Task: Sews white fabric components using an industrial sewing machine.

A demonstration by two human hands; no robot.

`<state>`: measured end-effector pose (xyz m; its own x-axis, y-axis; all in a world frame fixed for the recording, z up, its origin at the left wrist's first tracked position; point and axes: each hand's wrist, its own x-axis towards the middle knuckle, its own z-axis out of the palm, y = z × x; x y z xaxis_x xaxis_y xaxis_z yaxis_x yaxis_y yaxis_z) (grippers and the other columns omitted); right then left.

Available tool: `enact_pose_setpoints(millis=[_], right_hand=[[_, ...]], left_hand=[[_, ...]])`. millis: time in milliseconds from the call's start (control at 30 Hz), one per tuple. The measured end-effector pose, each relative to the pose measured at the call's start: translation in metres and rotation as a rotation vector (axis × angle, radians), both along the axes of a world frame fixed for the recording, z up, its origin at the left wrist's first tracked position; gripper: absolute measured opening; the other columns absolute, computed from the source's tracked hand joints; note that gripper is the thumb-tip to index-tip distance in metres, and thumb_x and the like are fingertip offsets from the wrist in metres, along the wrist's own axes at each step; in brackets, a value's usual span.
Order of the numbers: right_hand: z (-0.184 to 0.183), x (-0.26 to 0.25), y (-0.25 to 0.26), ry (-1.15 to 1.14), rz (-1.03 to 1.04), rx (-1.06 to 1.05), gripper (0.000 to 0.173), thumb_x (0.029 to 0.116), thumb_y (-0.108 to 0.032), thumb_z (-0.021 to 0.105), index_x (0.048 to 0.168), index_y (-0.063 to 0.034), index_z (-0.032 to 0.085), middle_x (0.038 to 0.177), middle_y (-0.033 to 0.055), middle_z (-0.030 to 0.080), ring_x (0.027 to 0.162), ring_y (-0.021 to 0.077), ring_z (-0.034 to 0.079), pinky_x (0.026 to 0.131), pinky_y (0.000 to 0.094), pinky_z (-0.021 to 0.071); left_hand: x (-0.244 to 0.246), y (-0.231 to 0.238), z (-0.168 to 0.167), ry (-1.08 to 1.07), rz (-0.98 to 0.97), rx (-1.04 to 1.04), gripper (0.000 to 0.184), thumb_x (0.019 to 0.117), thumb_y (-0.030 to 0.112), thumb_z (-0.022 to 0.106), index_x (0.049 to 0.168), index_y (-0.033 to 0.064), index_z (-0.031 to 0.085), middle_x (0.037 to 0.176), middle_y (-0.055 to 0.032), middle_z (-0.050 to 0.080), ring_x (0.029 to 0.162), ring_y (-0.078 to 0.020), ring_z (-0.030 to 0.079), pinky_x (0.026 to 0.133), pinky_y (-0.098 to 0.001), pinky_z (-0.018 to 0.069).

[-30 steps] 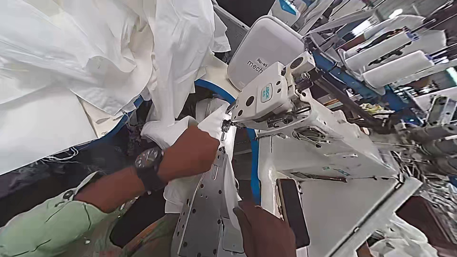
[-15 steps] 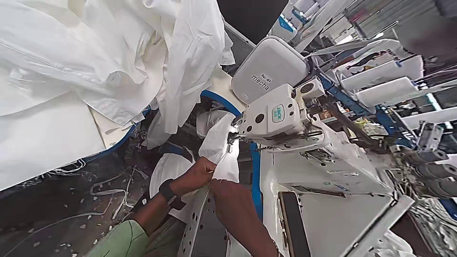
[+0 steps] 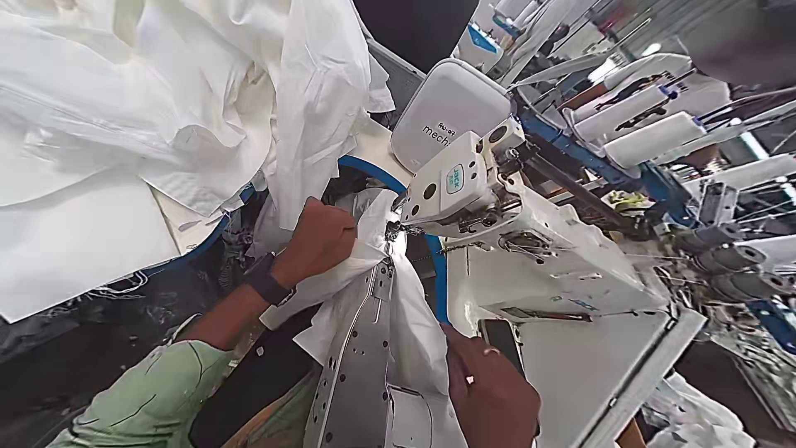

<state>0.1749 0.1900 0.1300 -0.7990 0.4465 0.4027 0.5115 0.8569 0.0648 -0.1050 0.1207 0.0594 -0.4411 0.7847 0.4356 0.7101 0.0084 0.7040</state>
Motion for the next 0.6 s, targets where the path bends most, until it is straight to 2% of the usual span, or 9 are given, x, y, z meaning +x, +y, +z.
enact_pose_setpoints(millis=[100, 167, 233, 267, 300, 367, 400, 467, 600], right_hand=[[-0.019, 0.005, -0.019, 0.104, 0.087, 0.176, 0.020, 0.0895, -0.008, 0.062, 0.094, -0.0071, 0.081, 0.067, 0.0101, 0.068, 0.054, 0.0228, 0.064, 0.046, 0.0315, 0.0464], [-0.038, 0.004, -0.021, 0.114, 0.203, 0.165, 0.019, 0.0902, -0.008, 0.061, 0.092, -0.0084, 0.080, 0.070, 0.0072, 0.070, 0.056, 0.0180, 0.062, 0.048, 0.0256, 0.0464], [-0.045, -0.002, -0.027, 0.107, 0.262, 0.141, 0.017, 0.0896, -0.007, 0.062, 0.089, -0.0084, 0.079, 0.075, 0.0059, 0.074, 0.059, 0.0157, 0.064, 0.052, 0.0228, 0.0477], [-0.046, -0.005, -0.031, 0.096, 0.289, 0.133, 0.018, 0.0899, -0.007, 0.062, 0.088, -0.0085, 0.079, 0.075, 0.0048, 0.074, 0.060, 0.0153, 0.063, 0.053, 0.0225, 0.0475], [-0.047, -0.008, -0.034, 0.081, 0.322, 0.128, 0.018, 0.0898, -0.007, 0.060, 0.086, -0.0086, 0.078, 0.074, 0.0036, 0.072, 0.060, 0.0152, 0.062, 0.053, 0.0228, 0.0468], [-0.048, -0.015, -0.040, 0.066, 0.387, 0.134, 0.020, 0.0885, -0.005, 0.058, 0.081, -0.0087, 0.076, 0.070, 0.0017, 0.069, 0.058, 0.0145, 0.061, 0.050, 0.0229, 0.0451], [-0.047, -0.019, -0.041, 0.063, 0.405, 0.137, 0.020, 0.0882, -0.005, 0.057, 0.080, -0.0090, 0.075, 0.069, 0.0011, 0.068, 0.058, 0.0142, 0.060, 0.049, 0.0226, 0.0446], [-0.045, -0.022, -0.042, 0.075, 0.401, 0.123, 0.019, 0.0878, -0.005, 0.057, 0.080, -0.0105, 0.074, 0.068, 0.0003, 0.067, 0.057, 0.0137, 0.059, 0.049, 0.0223, 0.0437], [-0.041, -0.019, -0.043, 0.071, 0.365, 0.067, 0.018, 0.0868, -0.005, 0.058, 0.080, -0.0121, 0.073, 0.065, 0.0004, 0.064, 0.055, 0.0138, 0.058, 0.047, 0.0227, 0.0431]], left_hand=[[0.062, -0.019, 0.023, 0.293, -0.004, 0.013, 0.024, 0.0890, 0.017, 0.059, 0.072, 0.0041, 0.069, 0.061, -0.0107, 0.063, 0.060, -0.0294, 0.065, 0.073, -0.0560, 0.0469], [0.096, -0.028, 0.011, 0.288, 0.028, -0.014, 0.016, 0.0888, 0.011, 0.063, 0.079, 0.0032, 0.073, 0.063, -0.0104, 0.064, 0.058, -0.0284, 0.064, 0.067, -0.0500, 0.0479], [0.113, -0.030, -0.010, 0.148, 0.045, 0.035, 0.013, 0.0867, 0.010, 0.065, 0.080, 0.0036, 0.074, 0.070, -0.0123, 0.065, 0.061, -0.0286, 0.065, 0.059, -0.0449, 0.0491], [0.116, -0.029, -0.018, 0.081, 0.021, 0.063, 0.012, 0.0856, 0.010, 0.067, 0.079, 0.0036, 0.074, 0.083, -0.0159, 0.068, 0.066, -0.0297, 0.068, 0.057, -0.0438, 0.0527], [0.115, -0.029, -0.020, 0.020, -0.038, 0.073, 0.011, 0.0849, 0.008, 0.070, 0.076, 0.0028, 0.072, 0.104, -0.0220, 0.069, 0.075, -0.0315, 0.071, 0.059, -0.0438, 0.0577], [0.100, -0.027, -0.013, -0.100, -0.226, -0.031, 0.009, 0.0849, 0.003, 0.070, 0.077, -0.0010, 0.071, 0.146, -0.0306, 0.051, 0.092, -0.0368, 0.071, 0.070, -0.0483, 0.0583], [0.088, -0.025, -0.007, -0.161, -0.330, -0.125, 0.009, 0.0874, 0.003, 0.069, 0.083, -0.0035, 0.072, 0.156, -0.0307, 0.039, 0.100, -0.0384, 0.069, 0.077, -0.0508, 0.0565], [0.070, -0.021, -0.002, -0.236, -0.482, -0.224, 0.012, 0.0913, 0.006, 0.069, 0.091, -0.0056, 0.073, 0.160, -0.0311, 0.033, 0.106, -0.0387, 0.068, 0.087, -0.0533, 0.0534], [0.064, -0.017, -0.007, -0.319, -0.568, -0.164, 0.017, 0.0926, 0.010, 0.070, 0.088, -0.0062, 0.071, 0.156, -0.0299, 0.041, 0.095, -0.0276, 0.069, 0.084, -0.0447, 0.0524]])
